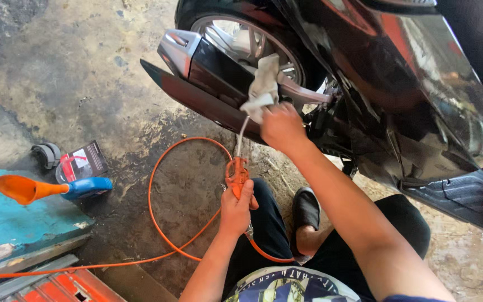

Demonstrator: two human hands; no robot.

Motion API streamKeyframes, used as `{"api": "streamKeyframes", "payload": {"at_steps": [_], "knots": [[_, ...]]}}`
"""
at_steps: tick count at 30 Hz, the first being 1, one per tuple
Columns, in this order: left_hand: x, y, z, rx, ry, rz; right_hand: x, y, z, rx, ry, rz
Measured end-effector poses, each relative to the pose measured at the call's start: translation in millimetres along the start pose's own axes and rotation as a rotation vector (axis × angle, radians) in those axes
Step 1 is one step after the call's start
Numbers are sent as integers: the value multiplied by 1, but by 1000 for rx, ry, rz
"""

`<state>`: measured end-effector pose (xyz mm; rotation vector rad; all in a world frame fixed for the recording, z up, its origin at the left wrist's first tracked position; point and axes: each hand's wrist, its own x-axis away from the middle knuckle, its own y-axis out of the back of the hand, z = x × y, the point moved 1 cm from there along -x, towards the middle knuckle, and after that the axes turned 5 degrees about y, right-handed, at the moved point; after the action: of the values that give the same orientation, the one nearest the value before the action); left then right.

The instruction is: The person uses a cloth and an air blower to clean the seat and rear body panels of a black motorcycle. They wipe the seat, footrests, and rear fender while intermittently blowing air into crevices to remove dust.

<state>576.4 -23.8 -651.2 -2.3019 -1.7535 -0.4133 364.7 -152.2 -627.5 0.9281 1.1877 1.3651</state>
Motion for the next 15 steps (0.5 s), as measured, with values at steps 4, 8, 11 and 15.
{"api": "streamKeyframes", "payload": {"at_steps": [4,8,11,15], "knots": [[8,7,10,84,-34,-86,-72,-6,39,-332,75,-453],[4,9,17,150,37,-141,-76,-26,37,-375,181,-405],[-6,5,17,179,54,-98,-34,-31,12,-371,95,-298],[-10,6,11,72,6,-96,-22,-18,-10,-151,-261,-65]]}}
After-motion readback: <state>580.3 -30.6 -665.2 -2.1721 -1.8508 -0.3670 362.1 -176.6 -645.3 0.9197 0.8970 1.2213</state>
